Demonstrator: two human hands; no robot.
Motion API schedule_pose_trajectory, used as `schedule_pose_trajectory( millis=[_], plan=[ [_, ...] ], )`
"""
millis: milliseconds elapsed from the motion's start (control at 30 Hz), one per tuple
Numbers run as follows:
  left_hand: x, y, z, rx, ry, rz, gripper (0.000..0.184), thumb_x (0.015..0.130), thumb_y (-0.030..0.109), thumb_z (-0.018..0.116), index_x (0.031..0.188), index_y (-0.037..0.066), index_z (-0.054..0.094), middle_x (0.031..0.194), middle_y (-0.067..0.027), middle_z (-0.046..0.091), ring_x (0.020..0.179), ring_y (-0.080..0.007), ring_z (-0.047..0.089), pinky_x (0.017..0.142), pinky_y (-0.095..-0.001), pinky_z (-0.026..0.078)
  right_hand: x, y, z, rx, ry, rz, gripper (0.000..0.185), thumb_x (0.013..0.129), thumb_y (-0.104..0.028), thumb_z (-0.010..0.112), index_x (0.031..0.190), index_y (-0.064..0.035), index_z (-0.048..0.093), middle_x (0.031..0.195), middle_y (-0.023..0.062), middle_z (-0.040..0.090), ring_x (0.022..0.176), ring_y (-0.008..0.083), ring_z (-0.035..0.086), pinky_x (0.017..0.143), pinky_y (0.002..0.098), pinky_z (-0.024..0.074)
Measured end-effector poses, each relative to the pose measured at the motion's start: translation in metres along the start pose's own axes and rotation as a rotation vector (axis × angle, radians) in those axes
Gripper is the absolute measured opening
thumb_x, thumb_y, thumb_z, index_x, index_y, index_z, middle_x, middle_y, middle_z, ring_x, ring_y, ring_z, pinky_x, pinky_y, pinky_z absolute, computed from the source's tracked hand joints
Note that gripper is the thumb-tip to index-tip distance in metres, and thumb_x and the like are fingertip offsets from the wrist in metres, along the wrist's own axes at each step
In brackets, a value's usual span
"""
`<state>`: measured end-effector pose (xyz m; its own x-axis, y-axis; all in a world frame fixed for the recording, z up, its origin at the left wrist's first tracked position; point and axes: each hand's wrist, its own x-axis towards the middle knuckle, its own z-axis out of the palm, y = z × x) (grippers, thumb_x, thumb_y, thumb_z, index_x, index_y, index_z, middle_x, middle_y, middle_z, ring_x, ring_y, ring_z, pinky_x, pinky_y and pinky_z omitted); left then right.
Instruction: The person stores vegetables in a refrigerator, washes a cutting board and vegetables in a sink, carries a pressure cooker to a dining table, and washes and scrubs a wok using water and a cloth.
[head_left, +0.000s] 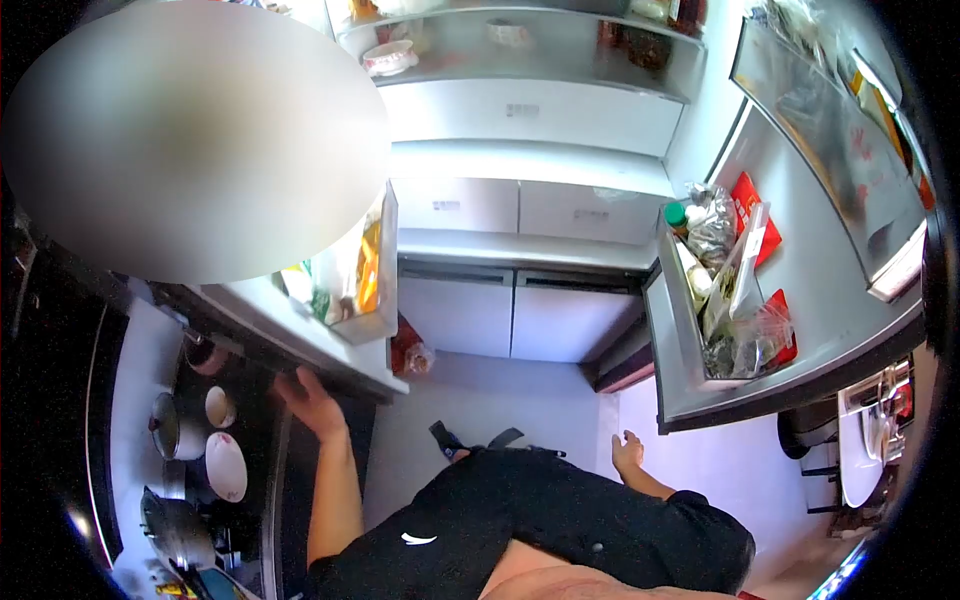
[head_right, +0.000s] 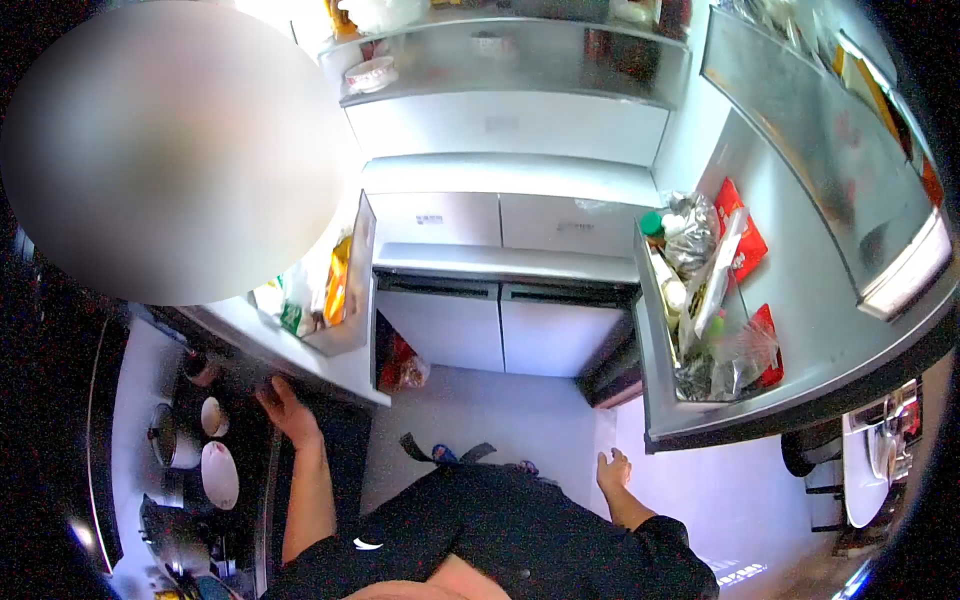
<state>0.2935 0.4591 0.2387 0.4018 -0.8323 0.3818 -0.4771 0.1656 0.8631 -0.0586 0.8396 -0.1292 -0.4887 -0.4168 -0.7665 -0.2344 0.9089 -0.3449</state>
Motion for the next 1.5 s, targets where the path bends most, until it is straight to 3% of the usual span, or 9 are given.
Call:
schedule_pose_trajectory(
  millis=[267, 533, 567, 600, 700, 900, 1067, 1333, 1500],
  plan=[
    [-0.232, -0.002, -0.103, -0.046, -0.086, 0.057, 0.062, 0.096, 0.032, 0.061, 0.137, -0.006, 0.036, 0.136, -0.0161, 0.048, 0.118, -0.0261, 0.048, 0.103, -0.0355, 0.037, -0.041, 0.213, 0.052, 0.098, 0.133, 0.002, 0.058, 0.087, -0.045, 0.059, 0.130, -0.0055, 0.054, 0.125, 0.0178, 0.059, 0.119, 0.0362, 0.052, 0.102, 0.0454, 0.0397],
    [-0.260, -0.010, -0.069, -0.065, -0.246, 0.152, 0.066, 0.089, 0.032, 0.070, 0.133, -0.006, 0.038, 0.131, -0.0187, 0.051, 0.115, -0.0282, 0.051, 0.100, -0.0386, 0.041, -0.042, 0.265, 0.090, 0.322, 0.349, 0.122, 0.066, 0.087, -0.037, 0.061, 0.138, 0.0004, 0.042, 0.123, 0.0187, 0.059, 0.115, 0.0311, 0.056, 0.100, 0.0419, 0.0420],
    [-0.258, -0.001, -0.065, -0.065, -0.274, 0.089, 0.065, 0.087, 0.013, 0.070, 0.136, -0.003, 0.031, 0.133, -0.0149, 0.046, 0.118, -0.0243, 0.048, 0.103, -0.0364, 0.038, -0.040, 0.267, 0.091, 0.423, 0.406, 0.125, 0.068, 0.086, -0.029, 0.062, 0.141, 0.0014, 0.037, 0.123, 0.0182, 0.059, 0.112, 0.0303, 0.057, 0.097, 0.0409, 0.0441],
    [-0.259, 0.006, -0.061, -0.065, -0.289, 0.085, 0.065, 0.087, 0.013, 0.070, 0.136, -0.003, 0.031, 0.133, -0.0149, 0.046, 0.118, -0.0243, 0.048, 0.103, -0.0364, 0.038, -0.038, 0.270, 0.087, 0.496, 0.455, 0.117, 0.069, 0.086, -0.023, 0.063, 0.144, -0.0009, 0.033, 0.126, 0.0175, 0.058, 0.110, 0.0297, 0.059, 0.096, 0.0405, 0.0455],
    [-0.282, 0.021, -0.058, -0.001, -0.332, 0.037, 0.064, 0.085, 0.012, 0.070, 0.135, -0.002, 0.033, 0.133, -0.0155, 0.043, 0.114, -0.0252, 0.050, 0.097, -0.0375, 0.044, -0.040, 0.266, 0.052, 0.665, 0.608, 0.027, 0.075, 0.085, -0.007, 0.057, 0.151, -0.0157, 0.024, 0.133, 0.0146, 0.052, 0.109, 0.0235, 0.056, 0.094, 0.0374, 0.0463],
    [-0.293, 0.012, -0.049, 0.009, -0.595, 0.017, 0.071, 0.086, 0.023, 0.072, 0.142, 0.004, 0.033, 0.136, -0.0153, 0.037, 0.117, -0.0279, 0.049, 0.093, -0.0392, 0.049, -0.029, 0.253, 0.023, 0.763, 0.655, -0.287, 0.078, 0.075, 0.009, 0.042, 0.149, -0.0128, 0.031, 0.138, 0.0126, 0.051, 0.116, 0.0262, 0.055, 0.094, 0.0367, 0.0457],
    [-0.223, 0.005, -0.025, -0.084, -0.957, -0.162, 0.085, 0.089, 0.034, 0.067, 0.152, 0.004, 0.018, 0.156, -0.0196, 0.015, 0.129, -0.0297, 0.044, 0.099, -0.0411, 0.046, -0.047, 0.221, 0.053, 0.868, 0.674, -0.246, 0.077, 0.076, 0.011, 0.050, 0.149, -0.0088, 0.034, 0.139, 0.0138, 0.050, 0.119, 0.0256, 0.053, 0.099, 0.0366, 0.0424],
    [-0.201, 0.065, -0.005, -0.182, -1.041, -0.324, 0.092, 0.091, 0.041, 0.061, 0.153, 0.004, 0.004, 0.157, -0.0214, 0.012, 0.135, -0.0342, 0.040, 0.106, -0.0424, 0.040, -0.122, 0.219, 0.074, 0.985, 0.545, -0.300, 0.075, 0.076, 0.008, 0.057, 0.146, -0.0091, 0.037, 0.133, 0.0131, 0.054, 0.110, 0.0234, 0.056, 0.094, 0.0354, 0.0465],
    [-0.047, 0.104, -0.042, -0.191, -1.084, -0.445, 0.085, 0.093, 0.040, 0.059, 0.154, 0.010, 0.007, 0.157, -0.0167, 0.018, 0.132, -0.0358, 0.042, 0.103, -0.0441, 0.042, -0.285, 0.063, 0.088, 0.954, 0.376, -0.342, 0.063, 0.083, 0.004, 0.061, 0.142, -0.0052, 0.042, 0.127, 0.0132, 0.058, 0.111, 0.0223, 0.057, 0.092, 0.0340, 0.0489]
  ],
)
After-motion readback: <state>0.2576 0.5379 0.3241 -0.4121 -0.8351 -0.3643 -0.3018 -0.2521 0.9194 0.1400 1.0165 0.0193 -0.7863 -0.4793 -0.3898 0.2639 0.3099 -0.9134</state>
